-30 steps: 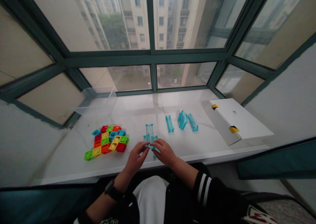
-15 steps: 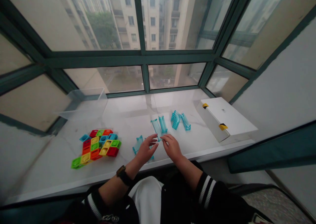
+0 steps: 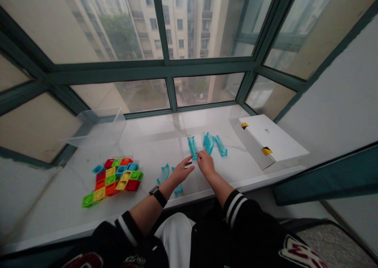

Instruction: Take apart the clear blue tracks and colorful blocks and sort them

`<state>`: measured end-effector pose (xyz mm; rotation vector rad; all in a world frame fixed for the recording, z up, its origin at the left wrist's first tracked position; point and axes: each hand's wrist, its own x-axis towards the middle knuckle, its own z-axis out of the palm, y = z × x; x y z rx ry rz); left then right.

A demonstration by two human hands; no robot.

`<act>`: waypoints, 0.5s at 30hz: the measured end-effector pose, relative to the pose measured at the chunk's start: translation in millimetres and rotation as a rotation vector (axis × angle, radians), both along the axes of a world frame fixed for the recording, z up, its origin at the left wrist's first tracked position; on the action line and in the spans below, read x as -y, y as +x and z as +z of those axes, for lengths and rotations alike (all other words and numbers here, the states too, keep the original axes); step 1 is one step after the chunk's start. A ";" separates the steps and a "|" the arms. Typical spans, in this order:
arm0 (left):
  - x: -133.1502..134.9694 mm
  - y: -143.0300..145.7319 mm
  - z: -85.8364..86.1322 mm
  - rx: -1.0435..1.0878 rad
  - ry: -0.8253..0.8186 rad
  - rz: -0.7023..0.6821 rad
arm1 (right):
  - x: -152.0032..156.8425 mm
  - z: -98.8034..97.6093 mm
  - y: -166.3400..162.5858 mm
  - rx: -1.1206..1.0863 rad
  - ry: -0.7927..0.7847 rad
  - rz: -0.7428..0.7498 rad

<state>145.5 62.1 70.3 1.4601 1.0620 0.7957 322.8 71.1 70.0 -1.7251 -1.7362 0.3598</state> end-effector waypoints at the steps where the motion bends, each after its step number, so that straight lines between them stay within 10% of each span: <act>1: -2.3 1.6 -0.4 -0.005 -0.009 0.002 | -3.6 -2.3 -0.4 0.009 -0.009 -0.006; 15: -6.3 5.9 -13.7 0.009 -0.048 0.026 | -11.7 -9.6 -3.7 0.072 -0.067 -0.028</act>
